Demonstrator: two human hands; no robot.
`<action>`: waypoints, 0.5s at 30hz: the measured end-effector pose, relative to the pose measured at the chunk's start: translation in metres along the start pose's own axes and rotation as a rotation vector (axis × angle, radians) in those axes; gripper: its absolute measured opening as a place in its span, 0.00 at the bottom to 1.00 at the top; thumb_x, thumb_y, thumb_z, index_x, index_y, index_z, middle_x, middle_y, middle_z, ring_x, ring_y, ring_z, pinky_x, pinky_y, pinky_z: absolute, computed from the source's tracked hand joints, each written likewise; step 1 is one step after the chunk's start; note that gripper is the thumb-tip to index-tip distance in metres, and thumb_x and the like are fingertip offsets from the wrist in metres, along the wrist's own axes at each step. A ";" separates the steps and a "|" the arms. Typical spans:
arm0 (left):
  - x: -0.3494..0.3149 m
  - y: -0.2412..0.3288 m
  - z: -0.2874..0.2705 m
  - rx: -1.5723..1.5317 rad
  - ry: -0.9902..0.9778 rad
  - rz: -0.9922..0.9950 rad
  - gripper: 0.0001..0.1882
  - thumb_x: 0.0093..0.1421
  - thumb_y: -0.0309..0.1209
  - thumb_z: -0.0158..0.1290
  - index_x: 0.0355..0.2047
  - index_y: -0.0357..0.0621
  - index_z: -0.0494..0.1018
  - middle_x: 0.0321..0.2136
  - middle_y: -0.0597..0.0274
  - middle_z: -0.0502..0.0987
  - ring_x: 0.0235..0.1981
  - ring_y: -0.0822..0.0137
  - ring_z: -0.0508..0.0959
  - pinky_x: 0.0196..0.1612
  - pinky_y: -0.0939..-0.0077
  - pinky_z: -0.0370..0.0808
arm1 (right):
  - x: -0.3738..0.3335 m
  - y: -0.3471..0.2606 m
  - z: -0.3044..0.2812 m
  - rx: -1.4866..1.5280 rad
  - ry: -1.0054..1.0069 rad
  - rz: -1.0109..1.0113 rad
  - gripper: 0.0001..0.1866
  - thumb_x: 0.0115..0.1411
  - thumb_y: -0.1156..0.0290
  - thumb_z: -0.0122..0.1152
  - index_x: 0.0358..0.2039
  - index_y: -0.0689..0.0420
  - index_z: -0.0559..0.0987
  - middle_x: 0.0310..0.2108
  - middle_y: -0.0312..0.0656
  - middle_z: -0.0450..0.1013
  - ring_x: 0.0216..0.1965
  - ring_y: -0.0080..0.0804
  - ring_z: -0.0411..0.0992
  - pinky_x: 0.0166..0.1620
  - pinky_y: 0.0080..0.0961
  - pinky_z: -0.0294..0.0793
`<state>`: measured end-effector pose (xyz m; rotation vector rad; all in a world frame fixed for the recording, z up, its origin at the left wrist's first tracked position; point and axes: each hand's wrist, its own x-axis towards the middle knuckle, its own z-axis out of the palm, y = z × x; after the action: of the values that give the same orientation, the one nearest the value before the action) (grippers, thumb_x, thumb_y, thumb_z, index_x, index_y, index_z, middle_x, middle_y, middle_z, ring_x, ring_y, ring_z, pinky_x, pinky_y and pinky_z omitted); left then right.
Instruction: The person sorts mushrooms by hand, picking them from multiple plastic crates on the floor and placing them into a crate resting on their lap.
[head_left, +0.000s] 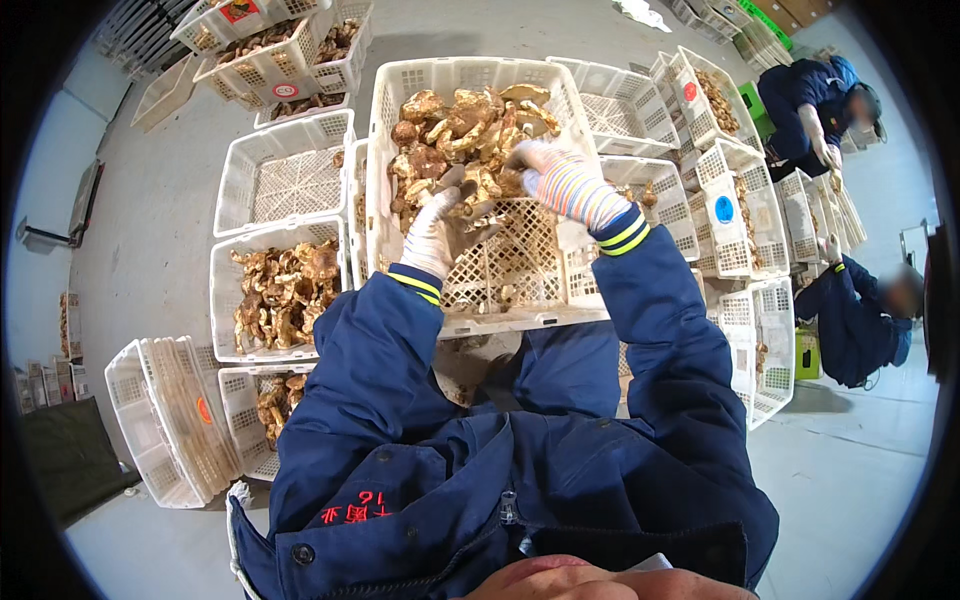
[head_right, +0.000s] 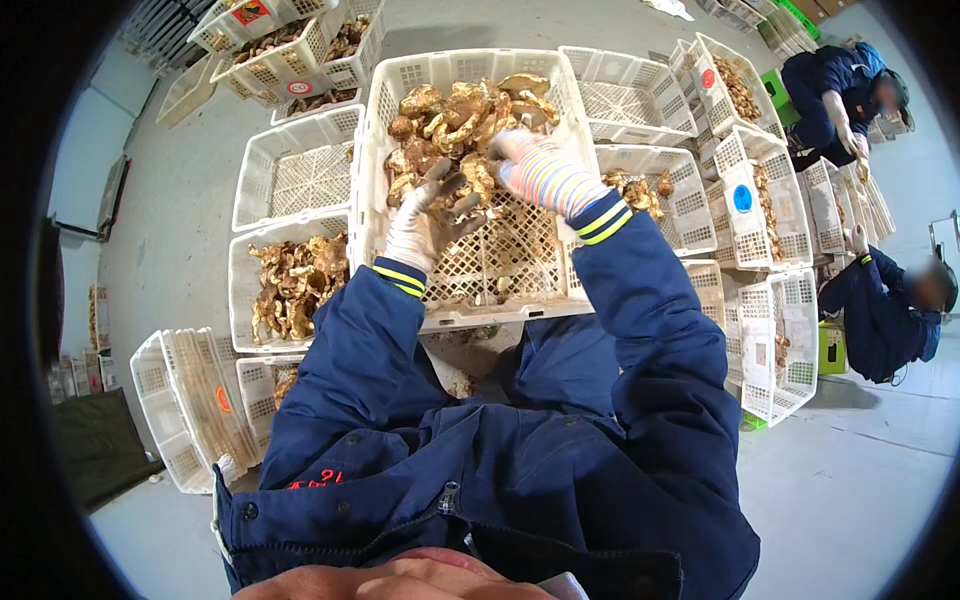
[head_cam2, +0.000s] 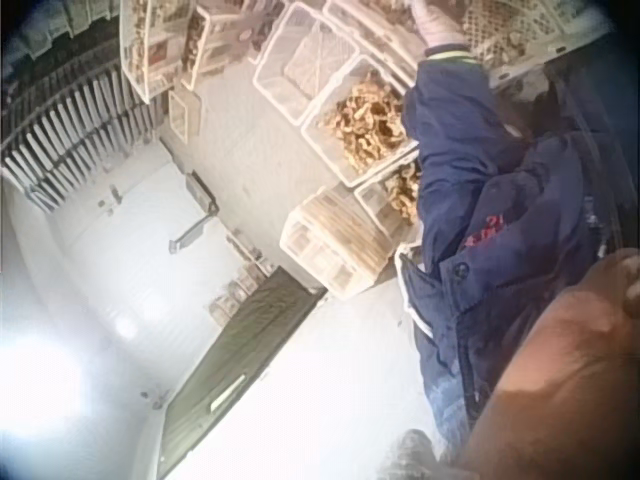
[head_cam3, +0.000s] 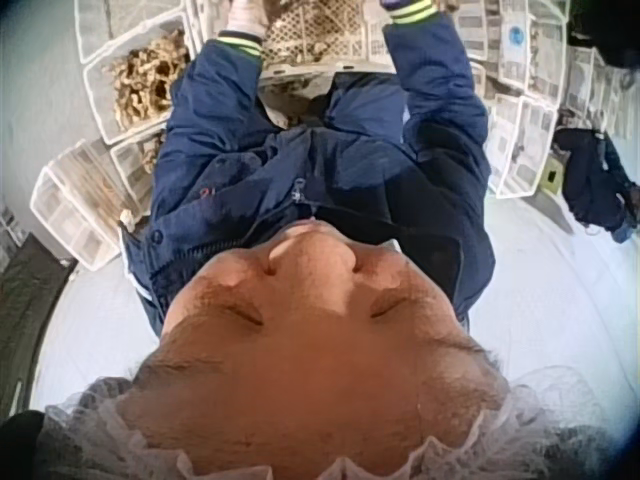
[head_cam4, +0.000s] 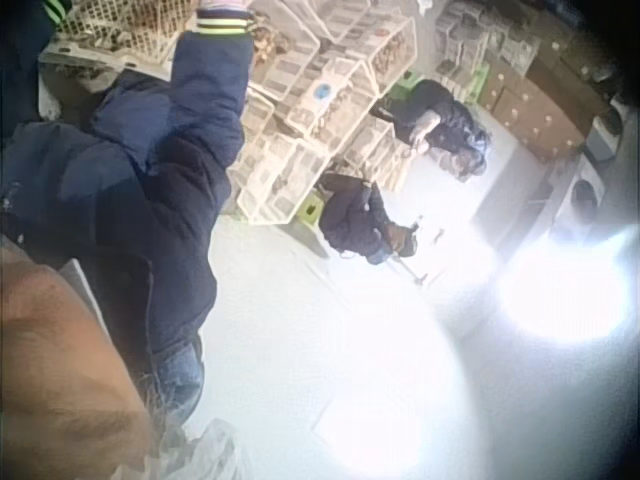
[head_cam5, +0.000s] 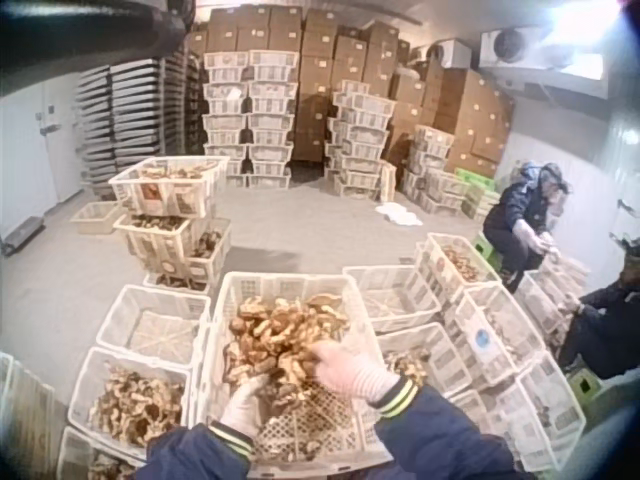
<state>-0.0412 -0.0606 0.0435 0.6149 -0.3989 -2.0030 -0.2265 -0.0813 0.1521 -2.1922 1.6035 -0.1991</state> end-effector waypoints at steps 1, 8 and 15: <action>-0.002 -0.001 0.011 -0.015 -0.118 -0.038 0.29 0.54 0.42 0.55 0.55 0.51 0.62 0.45 0.58 0.71 0.46 0.54 0.72 0.45 0.53 0.74 | -0.005 0.004 0.005 0.115 -0.031 -0.143 0.15 0.53 0.74 0.47 0.42 0.59 0.73 0.41 0.49 0.71 0.44 0.44 0.70 0.48 0.33 0.68; -0.069 0.057 0.017 -0.225 -0.248 0.100 0.26 0.51 0.37 0.57 0.50 0.43 0.68 0.43 0.51 0.72 0.38 0.55 0.76 0.31 0.68 0.78 | -0.010 -0.004 0.001 0.990 0.279 -0.195 0.15 0.60 0.72 0.47 0.47 0.58 0.73 0.43 0.39 0.72 0.35 0.23 0.73 0.37 0.17 0.73; -0.239 0.123 -0.143 0.019 0.079 0.413 0.26 0.52 0.32 0.55 0.52 0.44 0.65 0.44 0.55 0.69 0.38 0.66 0.72 0.36 0.74 0.71 | 0.061 0.090 0.081 -0.111 0.072 0.425 0.40 0.55 0.53 0.52 0.62 0.57 0.50 0.61 0.52 0.52 0.62 0.44 0.52 0.62 0.34 0.53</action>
<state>0.2257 0.0867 0.0513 0.5696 -0.4565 -1.5786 -0.2574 -0.1414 0.0347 -1.8786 2.1189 -0.0642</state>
